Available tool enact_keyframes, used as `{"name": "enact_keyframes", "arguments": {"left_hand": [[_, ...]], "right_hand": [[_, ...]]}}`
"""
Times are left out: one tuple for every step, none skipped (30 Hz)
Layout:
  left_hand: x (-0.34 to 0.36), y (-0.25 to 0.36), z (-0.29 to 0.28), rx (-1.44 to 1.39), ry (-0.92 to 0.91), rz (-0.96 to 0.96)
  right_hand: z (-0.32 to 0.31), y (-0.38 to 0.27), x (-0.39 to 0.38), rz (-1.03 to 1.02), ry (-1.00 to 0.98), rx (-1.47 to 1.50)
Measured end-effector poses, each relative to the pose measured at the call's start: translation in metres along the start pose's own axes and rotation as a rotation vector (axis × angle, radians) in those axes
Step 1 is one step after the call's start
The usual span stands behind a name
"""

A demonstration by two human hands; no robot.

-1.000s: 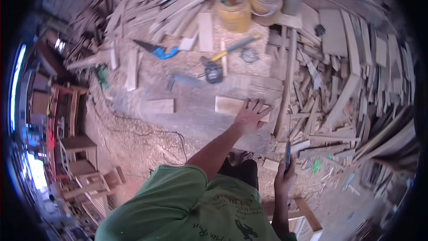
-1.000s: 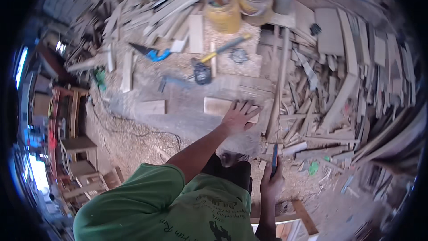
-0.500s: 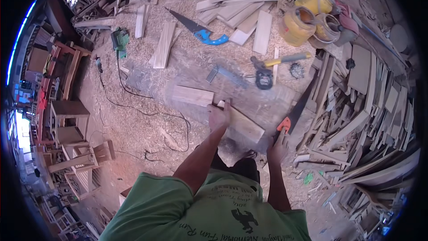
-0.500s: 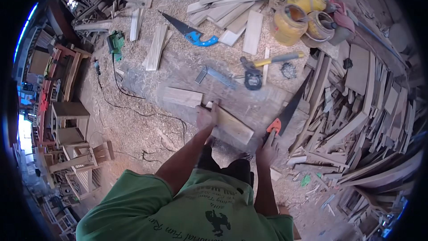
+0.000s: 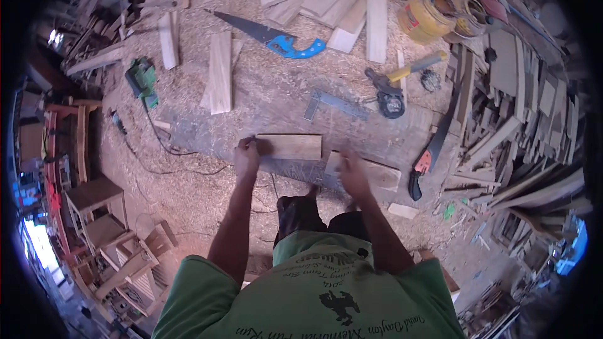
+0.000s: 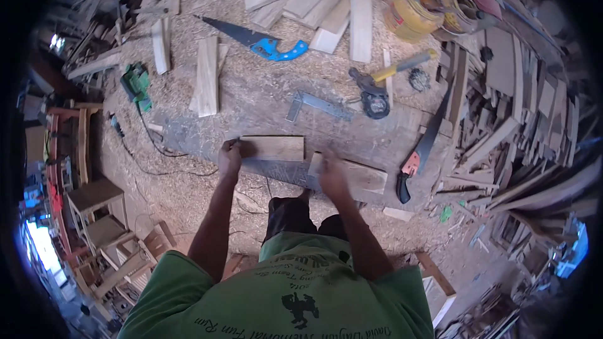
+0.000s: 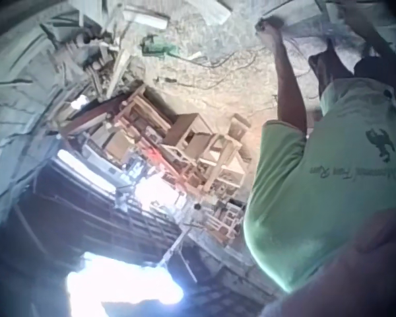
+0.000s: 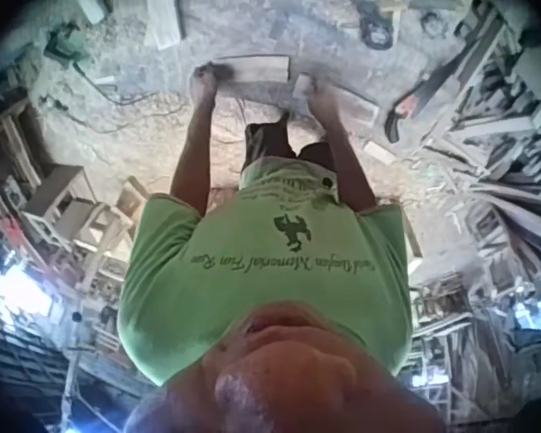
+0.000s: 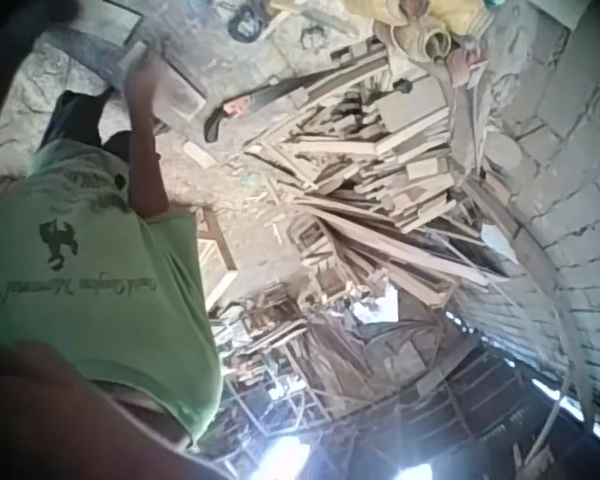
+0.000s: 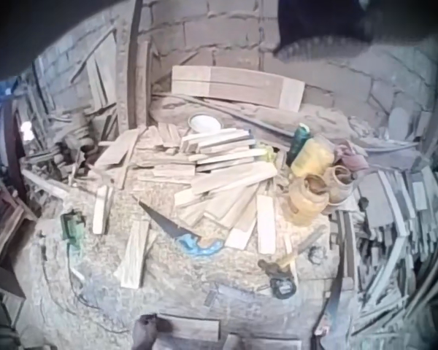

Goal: The person uses a hand saw to cut a small rectangular piece of wood on a workbench. They repeatedly measure the wood with a metal ruler and mark it with a pencil before sawing along the marked line. The person handles the wood and tools directly, performing the cutting task in a cluttered workshop environment.

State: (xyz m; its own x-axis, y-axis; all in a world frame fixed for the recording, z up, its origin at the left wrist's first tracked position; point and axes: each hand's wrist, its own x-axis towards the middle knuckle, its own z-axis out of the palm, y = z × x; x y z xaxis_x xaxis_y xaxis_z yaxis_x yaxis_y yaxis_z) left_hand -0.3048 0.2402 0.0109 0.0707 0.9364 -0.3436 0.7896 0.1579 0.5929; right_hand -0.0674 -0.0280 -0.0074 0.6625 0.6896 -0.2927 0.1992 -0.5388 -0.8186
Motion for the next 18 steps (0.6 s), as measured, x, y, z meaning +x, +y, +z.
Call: {"name": "enact_keyframes", "arguments": {"left_hand": [[0.015, -0.005, -0.004, -0.048, -0.111, -0.016], [0.024, -0.005, -0.003, -0.095, -0.226, -0.033], [0.025, 0.001, 0.0, -0.063, -0.232, -0.034], [0.023, 0.01, 0.001, -0.032, -0.241, -0.035], [0.018, 0.021, 0.001, 0.002, -0.253, -0.038], [0.011, 0.031, 0.002, -0.041, -0.22, -0.038], [0.0, 0.044, 0.0, -0.084, -0.186, -0.044], [-0.006, 0.048, 0.0, -0.13, -0.136, -0.051], [-0.008, 0.047, 0.001, -0.245, -0.132, -0.05], [-0.01, 0.038, -0.001, -0.36, -0.122, -0.055], [-0.015, 0.03, 0.002, -0.479, -0.118, -0.059], [-0.02, 0.019, 0.012, -0.83, -0.209, -0.055], [-0.033, 0.021, 0.022, -0.911, -0.3, -0.005], [-0.048, 0.025, 0.032, -0.987, -0.382, 0.048], [-0.063, 0.029, 0.042, -1.06, -0.463, 0.102], [-0.074, 0.03, 0.053, -1.04, -0.561, 0.117], [-0.09, 0.035, 0.066, -1.016, -0.597, 0.13], [-0.105, 0.041, 0.078, -0.988, -0.614, 0.166]], "right_hand": [[0.024, -0.009, 0.015, 0.037, -0.044, 0.09], [0.037, -0.015, 0.025, -0.028, -0.042, 0.051], [0.049, -0.021, 0.034, -0.089, -0.036, 0.011], [0.055, -0.023, 0.039, -0.21, -0.007, -0.045], [0.058, -0.021, 0.034, -0.226, 0.011, -0.024], [0.06, -0.019, 0.03, -0.244, 0.031, -0.007], [0.061, -0.018, 0.018, -0.163, 0.041, 0.092], [0.057, -0.024, 0.01, -0.097, 0.045, 0.196], [0.049, -0.027, -0.001, -0.047, 0.07, 0.319], [0.032, -0.048, -0.016, 0.002, 0.088, 0.443], [0.014, -0.065, -0.03, 0.052, 0.113, 0.561], [-0.004, -0.073, -0.044, 0.153, 0.1, 0.723], [-0.018, -0.064, -0.057, 0.155, 0.129, 0.714], [-0.029, -0.052, -0.07, 0.154, 0.151, 0.714], [-0.039, -0.04, -0.081, 0.153, 0.172, 0.715], [-0.05, -0.027, -0.089, 0.167, 0.221, 0.72], [-0.059, -0.013, -0.097, 0.182, 0.269, 0.726], [-0.063, 0.0, -0.103, 0.196, 0.315, 0.731]]}}
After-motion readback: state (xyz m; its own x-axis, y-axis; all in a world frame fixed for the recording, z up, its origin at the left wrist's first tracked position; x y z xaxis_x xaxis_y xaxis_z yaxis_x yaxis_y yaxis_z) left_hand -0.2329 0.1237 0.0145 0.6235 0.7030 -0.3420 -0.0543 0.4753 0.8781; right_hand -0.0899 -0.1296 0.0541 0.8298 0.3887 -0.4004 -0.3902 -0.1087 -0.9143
